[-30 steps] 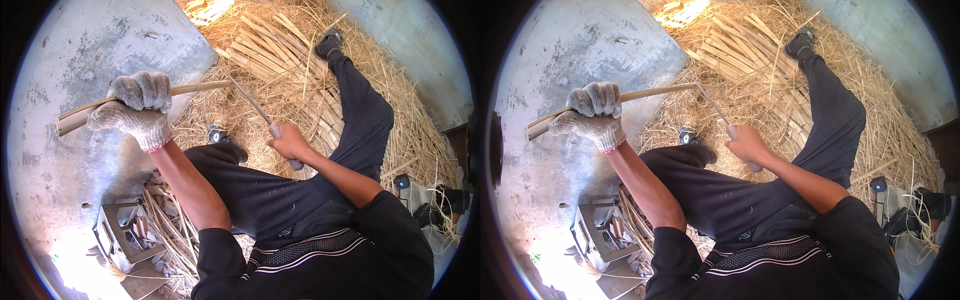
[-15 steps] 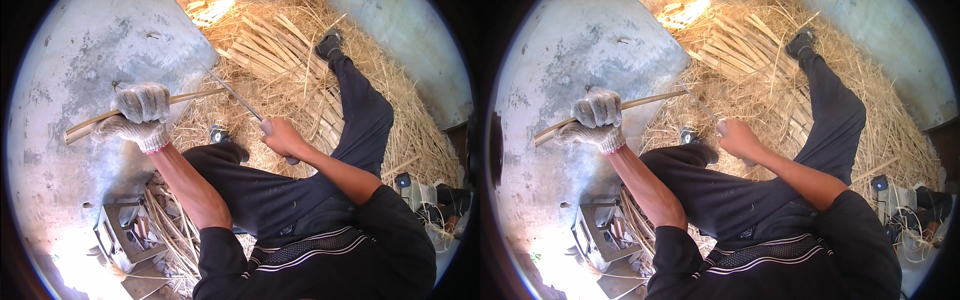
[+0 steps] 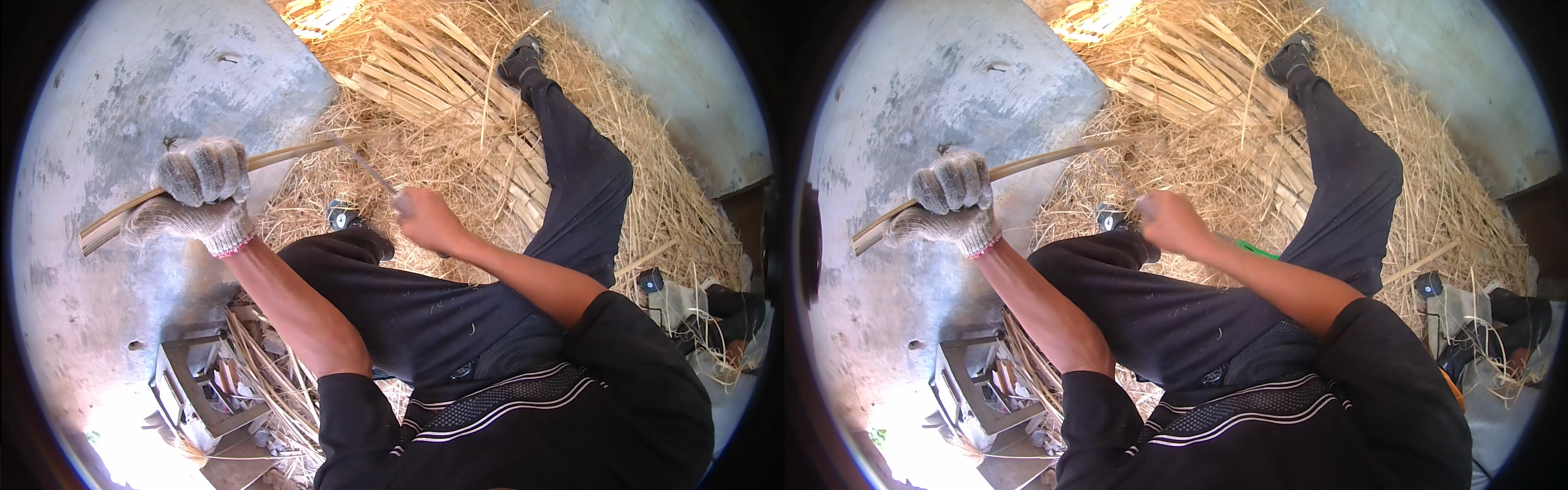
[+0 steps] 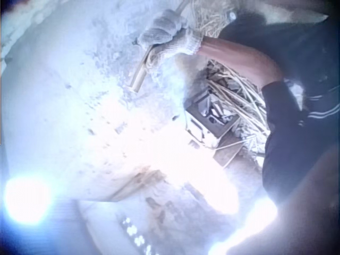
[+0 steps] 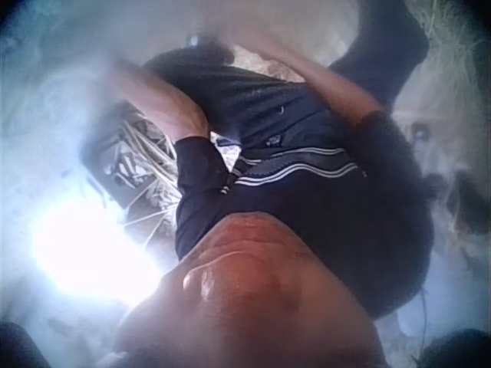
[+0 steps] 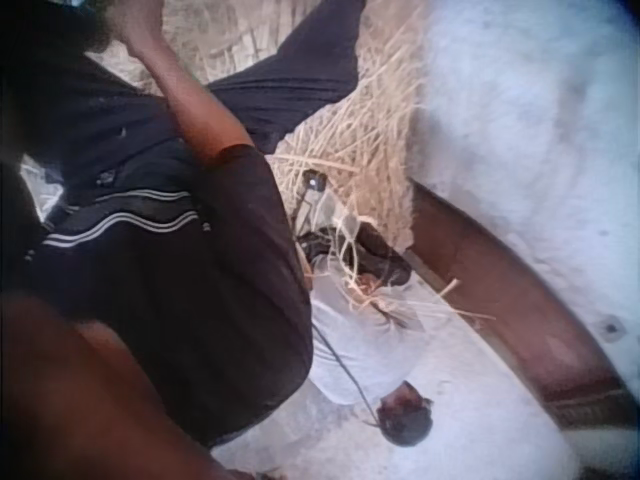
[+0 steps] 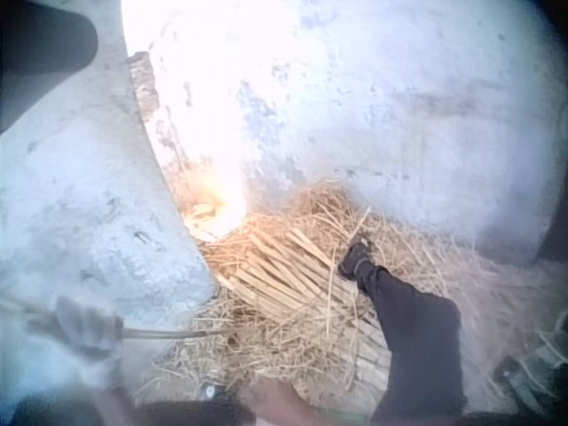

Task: The person sits on a straw-covered floor and uses a green utility knife to split a long bamboo pole into thin strips. They hold the pole with a gloved left hand and carefully shave the material with the right hand, occasionally using a larger knife to assist in splitting the bamboo.

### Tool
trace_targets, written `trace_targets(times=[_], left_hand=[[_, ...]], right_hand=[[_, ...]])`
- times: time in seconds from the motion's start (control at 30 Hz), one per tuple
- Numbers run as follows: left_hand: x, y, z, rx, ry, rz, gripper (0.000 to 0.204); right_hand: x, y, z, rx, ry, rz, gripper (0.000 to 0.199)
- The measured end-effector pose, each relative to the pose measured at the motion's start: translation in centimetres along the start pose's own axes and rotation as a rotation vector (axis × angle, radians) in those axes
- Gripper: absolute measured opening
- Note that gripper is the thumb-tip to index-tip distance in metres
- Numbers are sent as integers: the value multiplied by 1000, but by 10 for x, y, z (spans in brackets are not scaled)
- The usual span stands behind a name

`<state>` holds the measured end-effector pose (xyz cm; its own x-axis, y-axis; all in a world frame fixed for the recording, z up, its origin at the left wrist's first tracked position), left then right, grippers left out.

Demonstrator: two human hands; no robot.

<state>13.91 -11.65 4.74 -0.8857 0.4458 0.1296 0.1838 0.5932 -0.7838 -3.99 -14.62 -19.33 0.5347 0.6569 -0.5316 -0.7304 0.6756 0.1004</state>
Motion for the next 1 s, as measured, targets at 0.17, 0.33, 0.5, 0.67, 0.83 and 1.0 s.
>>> trace_targets(times=[0.17,0.33,0.5,0.67,0.83,1.0], left_hand=[[-2,1,1,30,92,52,72],[4,-14,15,-60,42,26,71],[-4,-3,7,-38,53,-29,71],[-2,-4,1,-17,-48,-46,70],[-2,-7,1,27,-134,-102,68],[-8,-5,-2,2,-189,-147,68]], right_hand=[[14,12,-90,587,-229,138,14],[17,7,-60,285,-192,-15,19],[7,8,-6,-55,-278,-76,31],[34,-6,-76,4,-232,-230,15],[56,-7,-172,685,-309,-6,15],[50,7,-118,517,-146,280,17]])
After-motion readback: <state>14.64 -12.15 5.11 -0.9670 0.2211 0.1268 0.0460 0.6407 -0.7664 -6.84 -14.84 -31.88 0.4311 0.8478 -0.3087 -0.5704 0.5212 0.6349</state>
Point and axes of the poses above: each hand's wrist, its own y-axis away from the middle knuckle, its own x-axis out of the palm, z = x × y, the point moved 7 cm from there along -y, towards the middle knuckle, and after that the axes turned 11 degrees about z, right-handed, at the moved point
